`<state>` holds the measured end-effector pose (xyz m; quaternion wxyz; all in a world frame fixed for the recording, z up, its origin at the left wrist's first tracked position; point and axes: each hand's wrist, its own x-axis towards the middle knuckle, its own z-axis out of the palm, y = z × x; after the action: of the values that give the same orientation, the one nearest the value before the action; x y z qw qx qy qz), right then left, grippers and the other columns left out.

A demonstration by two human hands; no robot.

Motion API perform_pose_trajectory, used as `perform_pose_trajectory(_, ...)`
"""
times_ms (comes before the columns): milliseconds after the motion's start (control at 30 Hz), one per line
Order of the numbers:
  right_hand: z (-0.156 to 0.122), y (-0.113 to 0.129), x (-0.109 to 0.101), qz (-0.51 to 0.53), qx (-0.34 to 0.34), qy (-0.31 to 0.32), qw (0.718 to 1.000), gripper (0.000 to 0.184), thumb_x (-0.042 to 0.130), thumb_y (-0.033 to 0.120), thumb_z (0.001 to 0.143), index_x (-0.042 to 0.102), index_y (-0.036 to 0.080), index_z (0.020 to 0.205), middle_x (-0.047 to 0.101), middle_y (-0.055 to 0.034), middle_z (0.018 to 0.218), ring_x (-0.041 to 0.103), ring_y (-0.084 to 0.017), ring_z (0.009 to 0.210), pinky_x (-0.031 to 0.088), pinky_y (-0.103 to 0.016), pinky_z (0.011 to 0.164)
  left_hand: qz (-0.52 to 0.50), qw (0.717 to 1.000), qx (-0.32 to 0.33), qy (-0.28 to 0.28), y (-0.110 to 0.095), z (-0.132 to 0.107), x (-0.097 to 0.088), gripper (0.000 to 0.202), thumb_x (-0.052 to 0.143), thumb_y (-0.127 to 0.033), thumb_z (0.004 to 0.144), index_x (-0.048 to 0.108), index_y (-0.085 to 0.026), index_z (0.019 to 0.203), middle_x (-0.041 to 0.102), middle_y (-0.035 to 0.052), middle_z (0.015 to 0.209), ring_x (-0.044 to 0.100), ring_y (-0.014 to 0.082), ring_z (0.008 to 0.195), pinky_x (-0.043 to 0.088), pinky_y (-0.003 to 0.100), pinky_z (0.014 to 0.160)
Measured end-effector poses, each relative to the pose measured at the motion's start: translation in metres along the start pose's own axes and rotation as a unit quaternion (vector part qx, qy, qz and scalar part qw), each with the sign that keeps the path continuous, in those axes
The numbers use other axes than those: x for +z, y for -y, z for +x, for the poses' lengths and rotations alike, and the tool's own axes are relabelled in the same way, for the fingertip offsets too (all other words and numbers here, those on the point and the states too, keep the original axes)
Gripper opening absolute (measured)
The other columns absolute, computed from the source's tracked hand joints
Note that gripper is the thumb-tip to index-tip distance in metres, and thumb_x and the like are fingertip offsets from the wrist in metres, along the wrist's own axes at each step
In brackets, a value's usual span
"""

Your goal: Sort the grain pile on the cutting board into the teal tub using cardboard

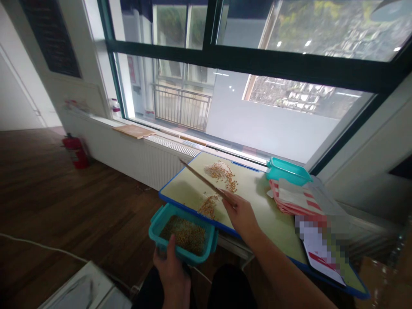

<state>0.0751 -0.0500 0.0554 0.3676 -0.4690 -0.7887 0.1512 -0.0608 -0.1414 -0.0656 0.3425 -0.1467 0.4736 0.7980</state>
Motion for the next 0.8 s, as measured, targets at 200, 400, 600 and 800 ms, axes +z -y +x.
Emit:
perform_pose_trajectory(200,0.053,0.003,0.032,0.167,0.007,0.092,0.982,0.033,0.059,0.019,0.068,0.073,0.024,0.098,0.072,-0.0010,0.093,0.064,-0.021,0.088,0.047,-0.035,0.082,0.000,1.000,-0.017,0.017,0.002,0.000,-0.002,0.064,0.074,-0.034,0.068,0.046,-0.025,0.125,0.059,0.0093,0.118,0.063,0.0208,0.093,0.056,0.032,0.067)
perform_pose_trajectory(400,0.082,-0.022,0.047,0.280,0.144,0.107,0.943,0.037,0.059,0.011,0.047,0.075,0.020,0.079,0.064,0.0035,0.057,0.052,-0.013,0.057,0.042,-0.028,0.058,0.013,1.000,-0.020,0.001,0.000,-0.006,-0.002,0.072,0.074,-0.037,0.067,0.039,-0.028,0.130,0.056,0.0084,0.123,0.063,0.0214,0.094,0.056,0.033,0.067)
perform_pose_trajectory(600,0.071,-0.033,0.032,0.298,0.108,0.156,0.935,0.035,0.054,0.011,0.048,0.075,0.020,0.075,0.071,-0.0013,0.071,0.057,-0.015,0.066,0.041,-0.026,0.057,0.027,0.999,-0.027,0.002,0.015,-0.017,-0.003,0.067,0.070,-0.032,0.070,0.039,-0.025,0.129,0.059,0.0097,0.116,0.063,0.0197,0.091,0.055,0.032,0.070)
perform_pose_trajectory(800,0.067,-0.041,0.011,0.311,0.115,0.198,0.923,0.034,0.055,0.008,0.047,0.075,0.020,0.072,0.072,-0.0034,0.076,0.063,-0.019,0.075,0.044,-0.024,0.054,0.009,0.998,-0.057,0.029,0.035,-0.029,-0.008,0.073,0.073,-0.035,0.068,0.035,-0.029,0.130,0.056,0.0103,0.121,0.064,0.0211,0.090,0.056,0.037,0.070)
